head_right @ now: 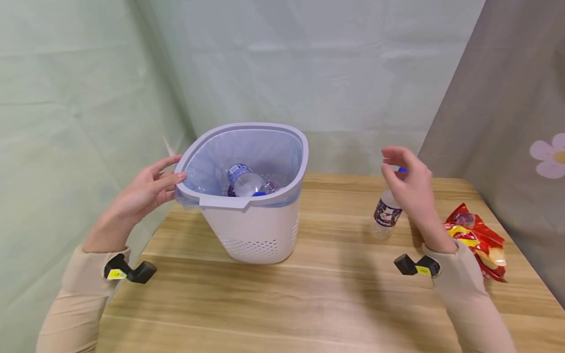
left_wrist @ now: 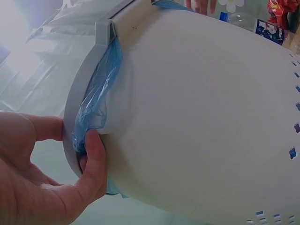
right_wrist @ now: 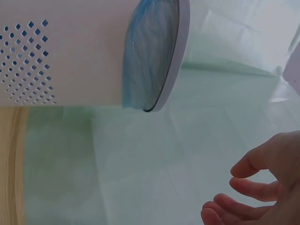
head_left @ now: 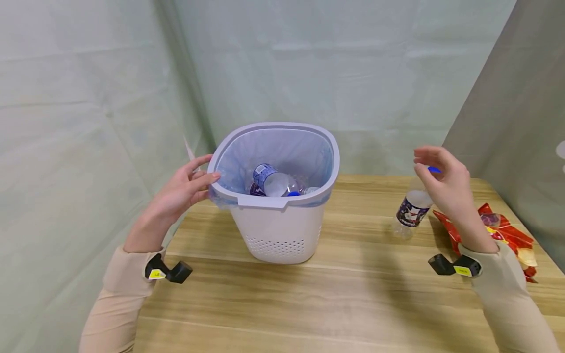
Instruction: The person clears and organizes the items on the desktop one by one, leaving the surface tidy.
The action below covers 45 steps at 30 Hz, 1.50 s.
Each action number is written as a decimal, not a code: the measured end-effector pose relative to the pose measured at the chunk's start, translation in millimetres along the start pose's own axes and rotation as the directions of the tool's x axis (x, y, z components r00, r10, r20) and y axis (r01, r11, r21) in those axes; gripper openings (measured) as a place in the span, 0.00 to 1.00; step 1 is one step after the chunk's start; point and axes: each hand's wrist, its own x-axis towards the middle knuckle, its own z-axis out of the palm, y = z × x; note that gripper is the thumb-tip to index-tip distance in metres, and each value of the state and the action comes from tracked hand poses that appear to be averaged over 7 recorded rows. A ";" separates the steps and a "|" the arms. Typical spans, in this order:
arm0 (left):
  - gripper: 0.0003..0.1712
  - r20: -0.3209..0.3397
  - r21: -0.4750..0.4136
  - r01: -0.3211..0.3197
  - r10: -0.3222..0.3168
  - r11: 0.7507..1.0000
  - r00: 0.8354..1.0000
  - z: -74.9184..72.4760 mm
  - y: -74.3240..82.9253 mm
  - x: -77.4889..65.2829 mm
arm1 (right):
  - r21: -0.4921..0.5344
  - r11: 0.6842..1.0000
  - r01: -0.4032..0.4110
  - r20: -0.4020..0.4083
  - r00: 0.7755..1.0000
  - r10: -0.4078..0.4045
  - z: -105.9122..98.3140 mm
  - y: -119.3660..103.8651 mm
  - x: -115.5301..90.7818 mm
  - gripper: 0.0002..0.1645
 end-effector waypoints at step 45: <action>0.41 0.005 -0.110 -0.046 0.047 0.993 0.999 1.6 -5.9 -0.4 | -0.183 0.926 -0.329 0.192 0.912 0.362 -1.0 53.1 -3.1 0.49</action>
